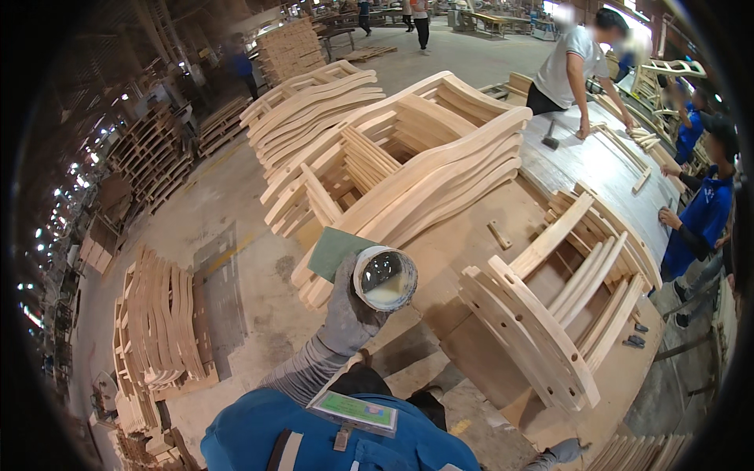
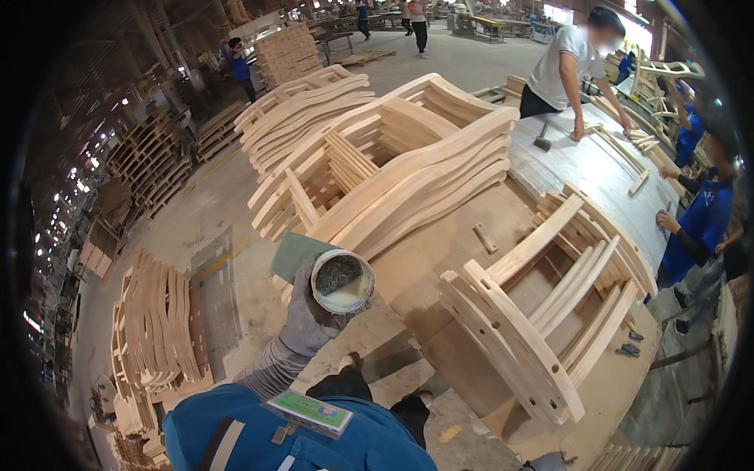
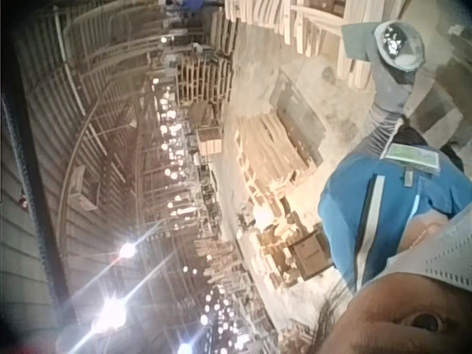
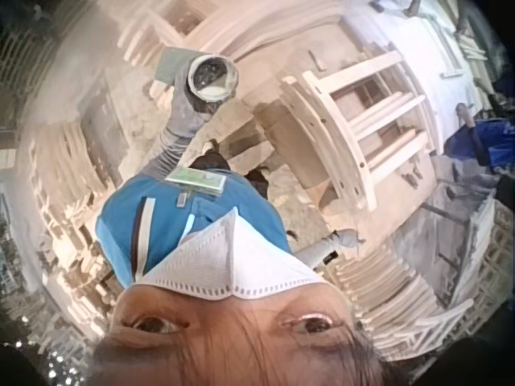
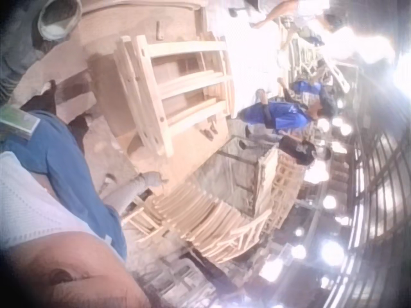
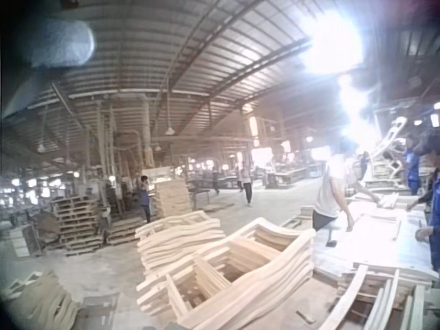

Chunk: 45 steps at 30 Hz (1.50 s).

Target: The person applies a white liquid adhesive to the joints of wooden chair frames using a brush and a small container. The person repeatedly dips the brush into the container and coats the joints on multiple frames placed on a workbench.

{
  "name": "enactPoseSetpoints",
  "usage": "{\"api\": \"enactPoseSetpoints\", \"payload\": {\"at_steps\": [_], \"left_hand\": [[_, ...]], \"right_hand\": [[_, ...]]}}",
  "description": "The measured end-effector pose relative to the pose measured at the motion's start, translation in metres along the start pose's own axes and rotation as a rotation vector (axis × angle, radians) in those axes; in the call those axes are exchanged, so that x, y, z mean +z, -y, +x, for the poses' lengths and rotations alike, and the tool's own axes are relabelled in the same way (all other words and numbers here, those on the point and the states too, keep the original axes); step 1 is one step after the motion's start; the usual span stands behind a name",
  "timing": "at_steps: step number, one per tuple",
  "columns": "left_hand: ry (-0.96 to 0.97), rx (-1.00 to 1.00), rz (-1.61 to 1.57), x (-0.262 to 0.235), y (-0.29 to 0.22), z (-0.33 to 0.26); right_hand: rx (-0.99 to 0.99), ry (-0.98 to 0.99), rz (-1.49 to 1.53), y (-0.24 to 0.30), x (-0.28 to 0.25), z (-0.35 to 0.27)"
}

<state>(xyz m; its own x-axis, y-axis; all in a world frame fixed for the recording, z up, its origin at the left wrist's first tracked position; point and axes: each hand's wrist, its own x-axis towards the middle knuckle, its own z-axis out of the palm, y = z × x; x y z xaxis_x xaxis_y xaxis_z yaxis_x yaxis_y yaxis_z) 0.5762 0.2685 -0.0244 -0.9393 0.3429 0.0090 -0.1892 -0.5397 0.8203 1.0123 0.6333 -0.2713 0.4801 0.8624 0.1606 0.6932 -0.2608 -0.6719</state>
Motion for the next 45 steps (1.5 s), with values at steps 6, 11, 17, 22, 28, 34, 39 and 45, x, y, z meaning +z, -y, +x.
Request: {"api": "enactPoseSetpoints", "payload": {"at_steps": [6, 11, 17, 22, 28, 34, 39, 45], "left_hand": [[0.037, 0.037, 0.09, -0.036, -0.03, 0.024], [0.077, 0.247, 0.544, -0.092, -0.081, 0.048], [0.077, 0.233, 0.299, -0.179, -0.154, 0.077], [0.044, 0.209, 0.308, -0.253, -0.177, 0.107], [0.375, 0.343, 0.415, -0.313, -0.172, 0.132], [0.396, -0.369, -0.254, -0.288, -0.203, 0.15], [0.28, -0.305, -0.415, -0.293, -0.19, 0.156], [0.18, 0.125, 0.271, -0.316, -0.144, 0.155]], "right_hand": [[-0.872, -0.498, -0.047, 0.102, -0.044, -0.033], [-0.6, 0.307, 1.003, 0.254, -0.06, -0.185], [-0.639, 0.813, 0.861, 0.353, -0.078, -0.375], [-0.66, 1.1, 1.037, 0.407, -0.1, -0.51], [-0.83, 1.352, 1.227, 0.438, -0.106, -0.617], [-1.467, 0.931, 0.907, 0.473, -0.1, -0.661], [-1.023, 1.093, 1.081, 0.447, -0.084, -0.674], [-1.26, 1.089, 0.914, 0.431, -0.119, -0.679]]}}
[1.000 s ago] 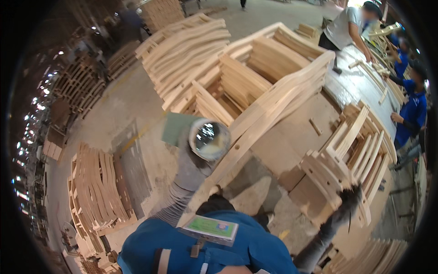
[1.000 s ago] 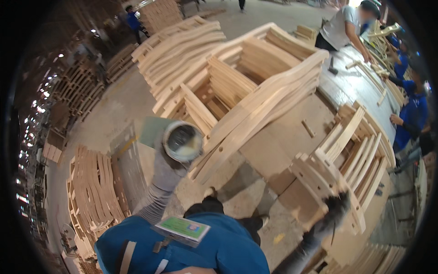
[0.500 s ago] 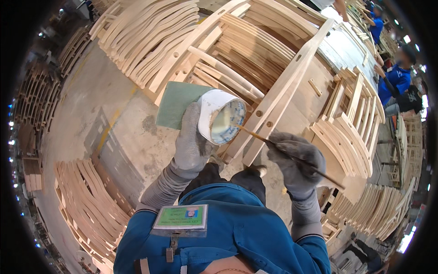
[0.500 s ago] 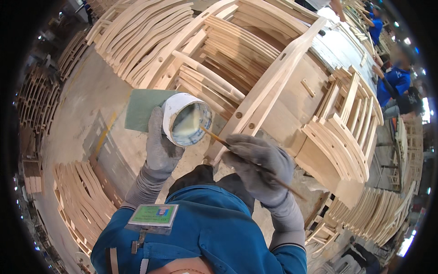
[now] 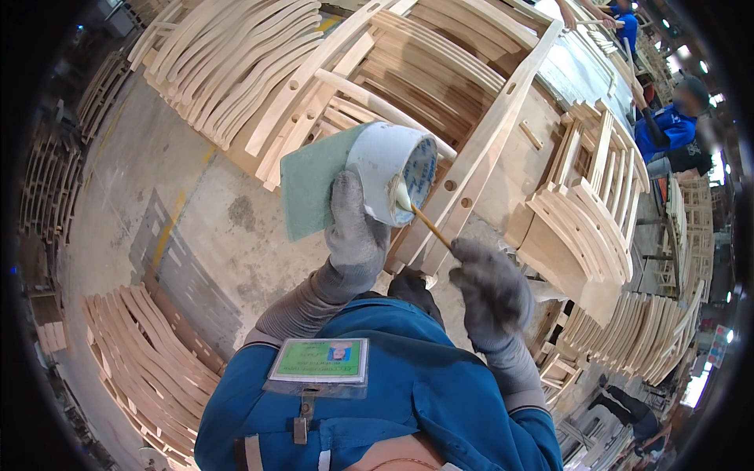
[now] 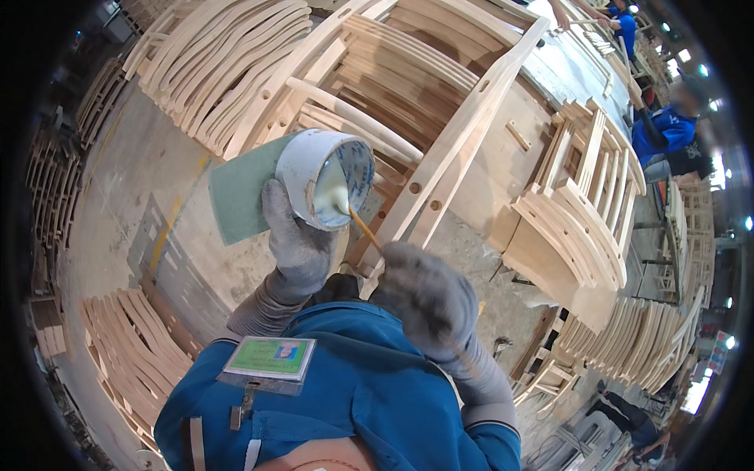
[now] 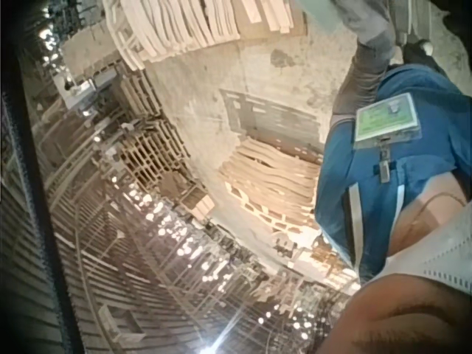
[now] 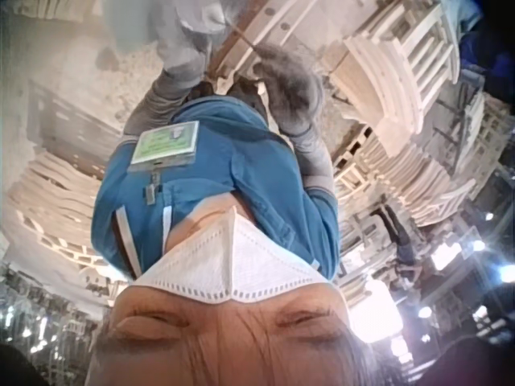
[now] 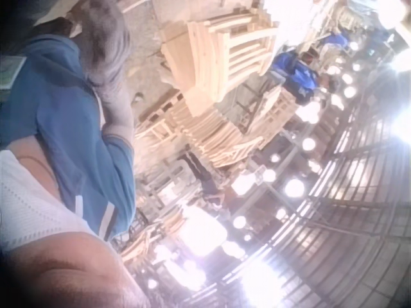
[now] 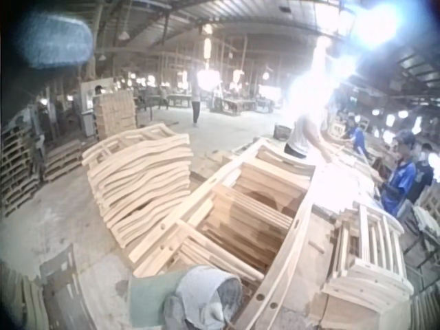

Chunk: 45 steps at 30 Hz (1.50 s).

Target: The person applies a white liquid adhesive to the joints of wooden chair frames using a brush and a small container. The person repeatedly dips the brush into the container and coats the joints on multiple frames placed on a workbench.

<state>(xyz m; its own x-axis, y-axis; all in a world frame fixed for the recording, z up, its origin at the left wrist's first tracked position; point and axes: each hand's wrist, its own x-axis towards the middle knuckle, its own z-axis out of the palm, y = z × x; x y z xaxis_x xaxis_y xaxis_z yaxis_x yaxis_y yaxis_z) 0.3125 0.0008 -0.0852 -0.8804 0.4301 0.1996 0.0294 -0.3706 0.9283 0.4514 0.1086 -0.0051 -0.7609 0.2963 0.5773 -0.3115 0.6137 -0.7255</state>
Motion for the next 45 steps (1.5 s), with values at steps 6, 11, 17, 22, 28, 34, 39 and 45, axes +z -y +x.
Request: {"api": "enactPoseSetpoints", "payload": {"at_steps": [6, 11, 17, 22, 28, 34, 39, 45], "left_hand": [[0.077, -0.162, -0.427, 0.015, -0.033, 0.013], [0.117, -0.337, -0.724, 0.022, -0.05, 0.022], [0.068, -0.396, -0.733, 0.013, -0.035, 0.025], [-0.134, -0.122, 0.029, -0.014, 0.005, 0.022], [-0.109, 0.016, 0.072, -0.032, 0.011, 0.022], [-0.103, -0.333, -0.641, -0.046, -0.01, 0.037], [-0.095, -0.03, 0.224, -0.069, 0.013, 0.034], [-0.04, -0.095, -0.258, -0.064, 0.001, 0.035]], "right_hand": [[0.151, -0.322, 0.585, -0.001, -0.006, -0.018], [0.357, -0.411, 0.611, -0.01, 0.007, -0.012], [0.39, -0.457, 0.758, -0.009, 0.011, -0.013], [0.519, -0.552, 0.438, -0.044, -0.007, 0.005], [0.563, -0.458, 0.207, -0.099, -0.008, 0.008], [0.56, -0.349, 0.033, -0.125, 0.003, 0.012], [0.455, -0.181, -0.348, -0.106, 0.011, 0.022], [0.524, -0.196, -0.42, -0.103, 0.016, 0.029]]}}
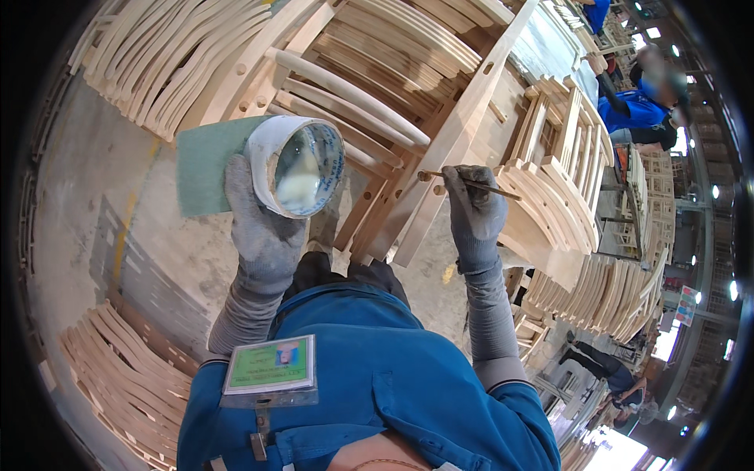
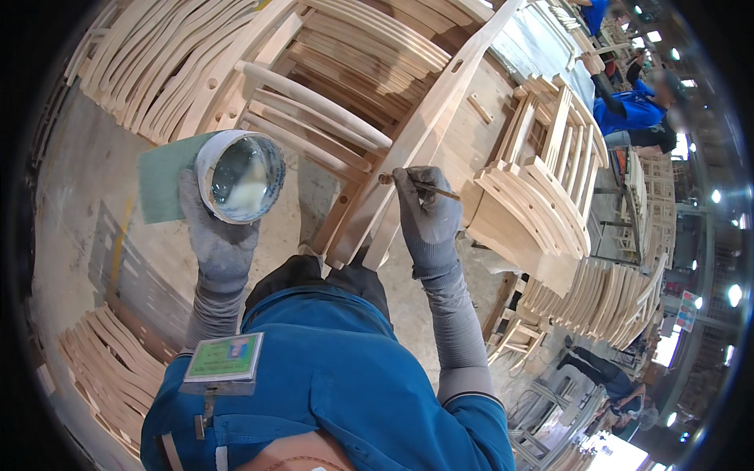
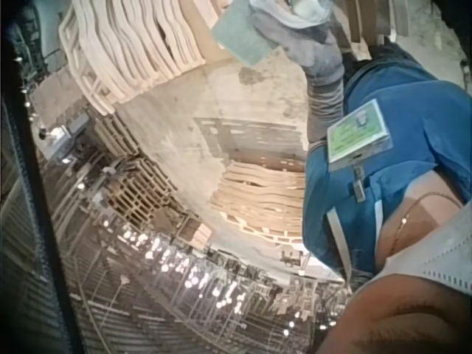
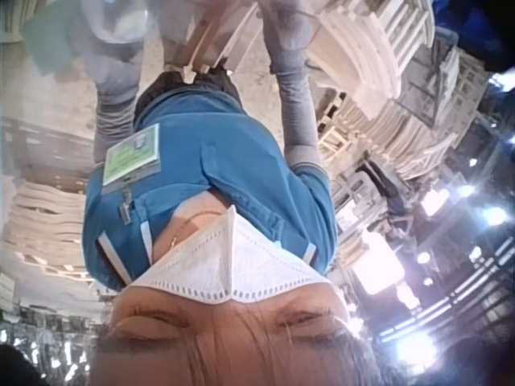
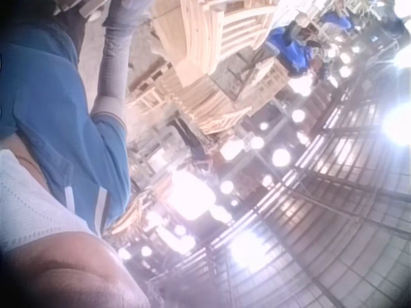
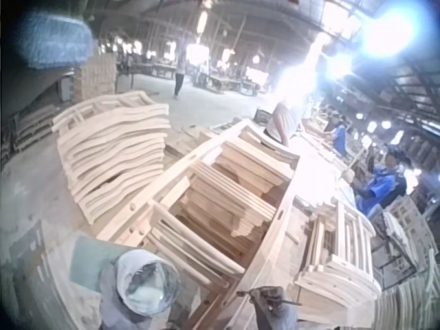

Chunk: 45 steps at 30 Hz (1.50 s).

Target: The person applies a white liquid adhesive to the joints of wooden chair frames using a brush and a small container. The person repeatedly dips the brush into the container and coats the joints on multiple frames placed on a workbench.

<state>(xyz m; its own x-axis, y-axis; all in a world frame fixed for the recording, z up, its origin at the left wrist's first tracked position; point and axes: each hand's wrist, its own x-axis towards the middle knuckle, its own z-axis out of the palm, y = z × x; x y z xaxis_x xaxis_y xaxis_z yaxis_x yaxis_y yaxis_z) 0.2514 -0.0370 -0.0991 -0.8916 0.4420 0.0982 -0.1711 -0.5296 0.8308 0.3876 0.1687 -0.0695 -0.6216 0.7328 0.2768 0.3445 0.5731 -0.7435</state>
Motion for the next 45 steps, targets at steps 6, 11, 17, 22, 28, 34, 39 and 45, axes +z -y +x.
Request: {"api": "enactPoseSetpoints", "payload": {"at_steps": [6, 11, 17, 22, 28, 34, 39, 45], "left_hand": [[-0.029, -0.081, -0.304, 0.004, -0.007, 0.003], [-0.159, -0.101, -0.283, 0.013, -0.002, -0.003], [-0.147, -0.245, -0.602, 0.041, -0.014, -0.005], [-0.072, -0.182, -0.341, 0.073, -0.017, -0.014], [0.058, 0.09, 0.072, 0.096, -0.011, -0.026], [0.118, 0.184, -0.387, 0.071, 0.017, -0.022], [-0.009, 0.168, -0.305, 0.065, -0.003, -0.003], [0.013, -0.087, -0.297, 0.033, -0.039, 0.045]], "right_hand": [[0.037, 0.051, -0.018, 0.008, 0.002, -0.002], [0.071, 0.04, 0.046, 0.002, -0.005, 0.008], [0.088, 0.25, 0.14, 0.03, -0.037, 0.01], [-0.186, 0.333, 0.943, 0.041, -0.066, 0.008], [-0.359, 0.307, 0.813, 0.04, -0.047, 0.005], [-0.518, 0.448, 0.722, 0.038, -0.058, -0.017], [-0.253, 0.334, 1.023, 0.047, -0.043, -0.016], [-0.175, 0.326, 1.057, 0.086, 0.019, -0.007]]}}
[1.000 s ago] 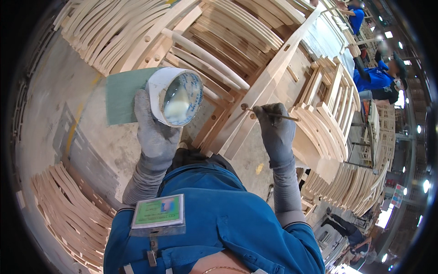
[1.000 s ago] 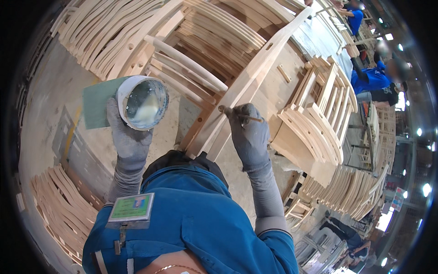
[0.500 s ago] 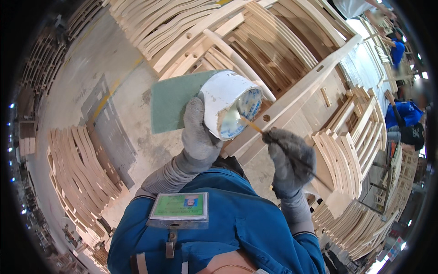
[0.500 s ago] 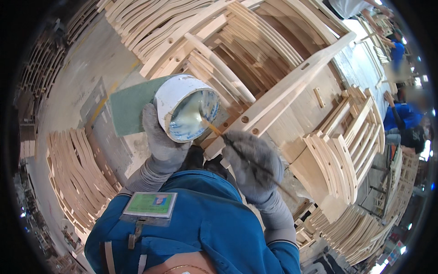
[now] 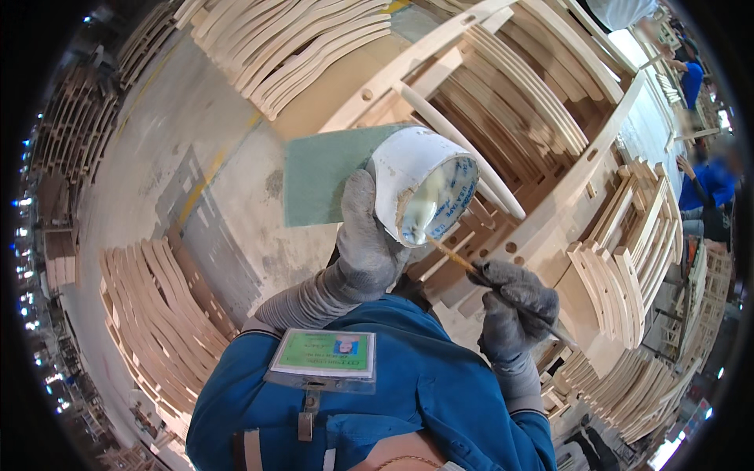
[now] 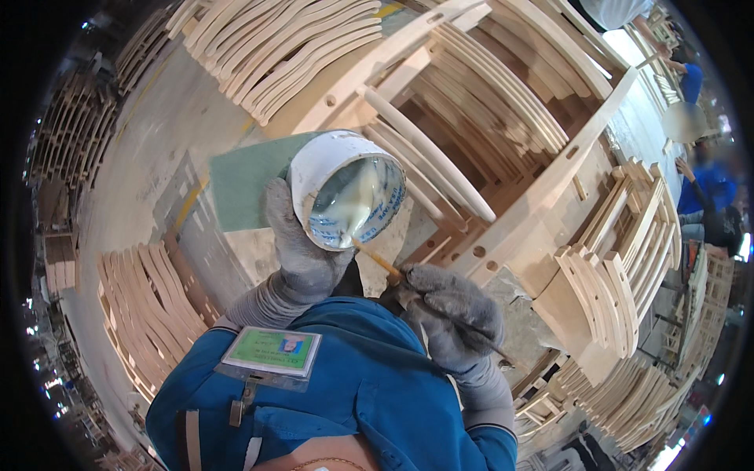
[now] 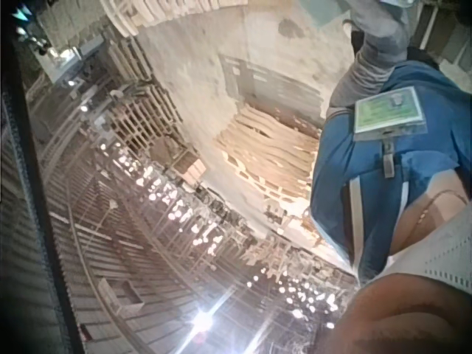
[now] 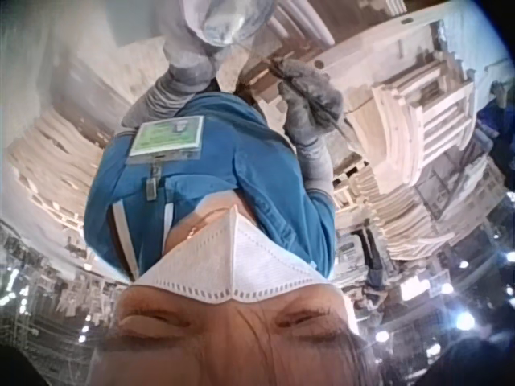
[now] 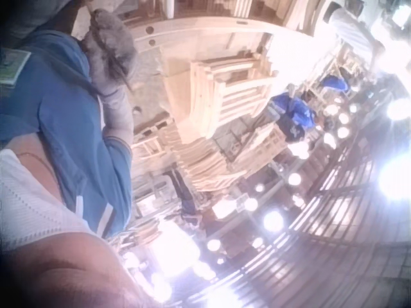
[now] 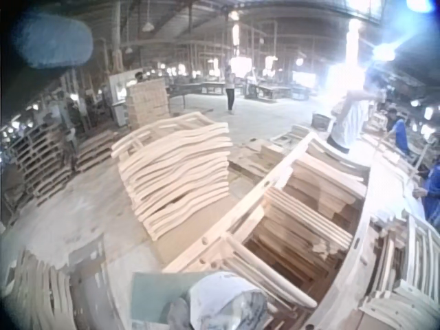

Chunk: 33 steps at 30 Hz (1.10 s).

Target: The person applies a white liquid adhesive to the joints of wooden chair frames using a brush and a small container. The person repeatedly dips the brush into the container and coats the joints on multiple frames placed on a workbench.

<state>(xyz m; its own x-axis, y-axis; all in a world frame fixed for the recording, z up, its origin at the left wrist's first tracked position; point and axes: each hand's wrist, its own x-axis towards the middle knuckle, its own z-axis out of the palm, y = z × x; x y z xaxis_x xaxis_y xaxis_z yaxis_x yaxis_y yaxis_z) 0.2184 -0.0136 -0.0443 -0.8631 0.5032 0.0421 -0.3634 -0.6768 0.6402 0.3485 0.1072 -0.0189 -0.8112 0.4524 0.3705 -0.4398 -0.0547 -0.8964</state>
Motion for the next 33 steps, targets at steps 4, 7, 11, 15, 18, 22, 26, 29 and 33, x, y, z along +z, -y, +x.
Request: {"api": "enactPoseSetpoints", "payload": {"at_steps": [4, 7, 11, 15, 18, 22, 26, 29, 33], "left_hand": [[-0.117, -0.09, 0.027, -0.042, -0.025, 0.027], [0.074, -0.016, -0.14, -0.093, -0.056, 0.051], [-0.019, 0.51, 1.076, -0.133, -0.1, 0.071], [-0.249, 0.098, -0.081, -0.175, -0.136, 0.08], [-0.338, 0.249, 0.263, -0.214, -0.138, 0.077], [-0.323, 0.119, -0.198, -0.208, -0.155, 0.084], [-0.328, 0.084, -0.427, -0.209, -0.162, 0.087], [-0.363, 0.132, -0.282, -0.207, -0.156, 0.085], [-0.378, 0.151, -0.194, -0.205, -0.154, 0.085]], "right_hand": [[0.109, -0.065, -0.029, -0.016, 0.047, 0.034], [0.128, -0.122, -0.261, -0.039, 0.067, 0.067], [0.269, -0.069, -0.349, -0.062, 0.093, 0.141], [0.231, 0.072, -0.587, -0.099, 0.09, 0.182], [0.234, 0.162, -0.853, -0.123, 0.091, 0.207], [0.279, 0.32, -1.002, -0.138, 0.104, 0.223], [0.174, 0.434, -1.129, -0.144, 0.112, 0.23], [0.269, 0.559, -1.242, -0.129, 0.127, 0.231], [0.176, 0.578, -1.063, -0.141, 0.121, 0.231]]}}
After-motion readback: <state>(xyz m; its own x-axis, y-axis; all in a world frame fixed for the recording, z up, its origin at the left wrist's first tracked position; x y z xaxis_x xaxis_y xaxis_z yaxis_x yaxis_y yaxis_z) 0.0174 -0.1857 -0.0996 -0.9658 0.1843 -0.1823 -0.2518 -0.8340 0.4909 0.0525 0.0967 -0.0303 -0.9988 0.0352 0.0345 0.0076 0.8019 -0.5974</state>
